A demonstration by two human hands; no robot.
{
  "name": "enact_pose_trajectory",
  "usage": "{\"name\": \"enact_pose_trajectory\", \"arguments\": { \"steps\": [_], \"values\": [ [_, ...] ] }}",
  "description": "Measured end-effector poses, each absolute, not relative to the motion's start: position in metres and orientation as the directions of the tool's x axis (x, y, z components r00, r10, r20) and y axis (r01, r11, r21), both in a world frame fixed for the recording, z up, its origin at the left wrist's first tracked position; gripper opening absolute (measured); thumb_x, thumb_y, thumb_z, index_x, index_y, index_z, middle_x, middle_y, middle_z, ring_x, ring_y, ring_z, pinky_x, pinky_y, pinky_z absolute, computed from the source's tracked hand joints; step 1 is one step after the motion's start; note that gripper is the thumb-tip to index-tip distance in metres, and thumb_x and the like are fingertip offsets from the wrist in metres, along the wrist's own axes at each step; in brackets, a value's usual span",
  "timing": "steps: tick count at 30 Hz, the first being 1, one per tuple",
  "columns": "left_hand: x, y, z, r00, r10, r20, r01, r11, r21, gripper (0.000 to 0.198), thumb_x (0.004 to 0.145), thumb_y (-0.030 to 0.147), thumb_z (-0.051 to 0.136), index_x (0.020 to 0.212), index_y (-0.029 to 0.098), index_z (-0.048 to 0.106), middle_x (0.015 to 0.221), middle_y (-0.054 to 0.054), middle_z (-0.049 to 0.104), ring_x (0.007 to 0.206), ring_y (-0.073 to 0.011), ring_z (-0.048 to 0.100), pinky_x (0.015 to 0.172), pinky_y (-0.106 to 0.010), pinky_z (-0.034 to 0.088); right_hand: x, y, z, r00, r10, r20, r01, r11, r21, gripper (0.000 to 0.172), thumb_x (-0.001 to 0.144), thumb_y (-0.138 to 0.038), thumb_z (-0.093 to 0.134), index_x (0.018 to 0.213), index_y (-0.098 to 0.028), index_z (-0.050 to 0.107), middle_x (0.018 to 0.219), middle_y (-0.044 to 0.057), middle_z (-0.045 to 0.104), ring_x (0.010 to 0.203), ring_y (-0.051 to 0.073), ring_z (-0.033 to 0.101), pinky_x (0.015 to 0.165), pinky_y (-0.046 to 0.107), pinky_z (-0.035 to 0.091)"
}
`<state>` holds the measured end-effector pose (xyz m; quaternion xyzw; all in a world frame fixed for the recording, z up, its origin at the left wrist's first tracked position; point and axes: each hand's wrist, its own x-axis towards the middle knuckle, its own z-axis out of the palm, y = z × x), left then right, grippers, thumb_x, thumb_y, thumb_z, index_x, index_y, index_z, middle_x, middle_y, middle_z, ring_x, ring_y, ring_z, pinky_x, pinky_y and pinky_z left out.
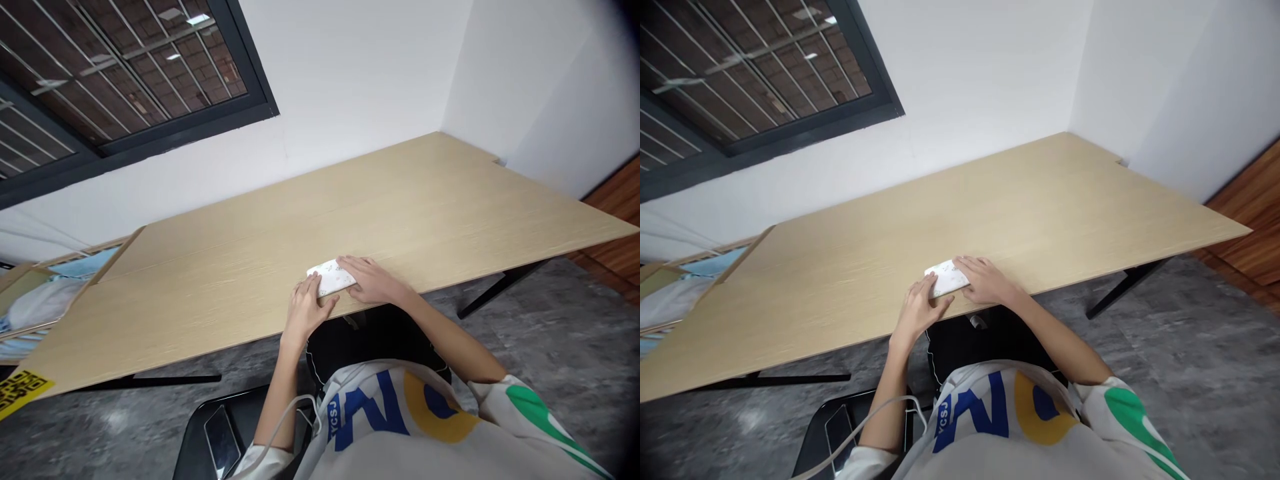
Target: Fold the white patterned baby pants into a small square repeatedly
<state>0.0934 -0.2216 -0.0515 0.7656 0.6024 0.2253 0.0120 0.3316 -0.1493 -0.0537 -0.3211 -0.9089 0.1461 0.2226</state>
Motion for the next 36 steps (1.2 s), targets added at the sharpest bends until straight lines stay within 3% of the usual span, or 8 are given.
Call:
{"name": "enact_pose_trajectory", "arguments": {
  "steps": [4,8,14,17,23,28,31,36],
  "values": [
    [0.088,-0.213,-0.050,0.161,0.904,0.397,0.897,-0.302,0.324,0.039,0.092,0.023,0.062,0.130,0.021,0.063,0.138,-0.014,0.070,0.130,-0.0305,0.064,0.118,-0.053,0.041,0.326,-0.137,-0.045,-0.676,0.657,0.333,0.513,0.744,-0.428,0.069,0.091,-0.011,0.050,0.159,-0.015,0.042,0.156,0.018,0.053,0.145,0.032,0.048,0.117,0.054,0.038],
    [0.092,-0.218,-0.038,0.028,0.837,0.547,0.875,-0.285,0.392,0.021,0.098,0.028,0.056,0.114,0.023,0.069,0.122,-0.011,0.074,0.119,-0.0282,0.066,0.111,-0.050,0.045,0.316,-0.125,-0.026,-0.616,0.700,0.361,0.490,0.699,-0.520,0.060,0.092,-0.009,0.050,0.151,-0.018,0.049,0.137,0.016,0.067,0.132,0.032,0.057,0.112,0.053,0.042],
    [0.099,-0.239,-0.026,-0.282,0.887,0.365,0.583,-0.144,0.800,0.050,0.098,0.041,0.061,0.141,0.021,0.048,0.101,-0.007,0.074,0.094,-0.0220,0.072,0.082,-0.035,0.056,0.302,-0.109,0.020,-0.563,0.754,0.338,0.302,0.569,-0.765,0.059,0.095,-0.032,0.063,0.148,-0.020,0.040,0.117,0.011,0.071,0.106,0.027,0.069,0.092,0.041,0.055],
    [0.099,-0.239,-0.033,-0.278,0.921,0.274,0.507,-0.102,0.856,0.055,0.099,0.045,0.059,0.145,0.020,0.041,0.092,-0.004,0.073,0.083,-0.0206,0.072,0.073,-0.032,0.054,0.290,-0.093,0.027,-0.578,0.765,0.286,0.350,0.548,-0.760,0.063,0.095,-0.033,0.066,0.150,-0.020,0.038,0.116,0.012,0.071,0.104,0.028,0.070,0.088,0.040,0.056],
    [0.100,-0.224,-0.048,-0.253,0.916,0.312,0.811,0.025,0.584,0.041,0.099,0.041,0.056,0.135,0.020,0.055,0.103,-0.012,0.073,0.091,-0.0306,0.071,0.085,-0.047,0.054,0.261,-0.052,-0.005,-0.684,0.719,0.121,0.468,0.561,-0.683,0.055,0.100,-0.024,0.062,0.151,-0.013,0.044,0.125,0.018,0.072,0.109,0.029,0.072,0.092,0.039,0.056],
    [0.114,-0.230,-0.056,-0.193,0.817,0.544,0.926,-0.032,0.377,0.041,0.102,0.042,0.054,0.132,0.015,0.061,0.142,-0.024,0.057,0.129,-0.0385,0.058,0.107,-0.058,0.046,0.249,-0.062,-0.020,-0.628,0.687,0.366,0.466,0.708,-0.530,0.046,0.107,-0.029,0.048,0.150,-0.013,0.049,0.147,0.021,0.061,0.137,0.033,0.058,0.112,0.051,0.047],
    [0.129,-0.238,-0.063,-0.063,0.854,0.516,0.928,-0.140,0.345,0.045,0.103,0.041,0.052,0.140,0.016,0.058,0.148,-0.023,0.056,0.136,-0.0393,0.054,0.108,-0.057,0.046,0.245,-0.089,-0.018,-0.730,0.526,0.436,0.323,0.828,-0.458,0.050,0.110,-0.041,0.043,0.153,-0.016,0.050,0.156,0.017,0.056,0.145,0.031,0.052,0.120,0.053,0.042],
    [0.141,-0.240,-0.080,0.061,0.869,0.490,0.942,-0.213,0.260,0.043,0.100,0.034,0.054,0.136,0.011,0.063,0.137,-0.027,0.065,0.137,-0.0444,0.055,0.108,-0.063,0.046,0.241,-0.123,-0.026,-0.910,0.241,0.338,0.080,0.900,-0.428,0.053,0.111,-0.044,0.041,0.152,-0.014,0.056,0.158,0.012,0.055,0.153,0.024,0.043,0.129,0.043,0.032]
  ]
}}
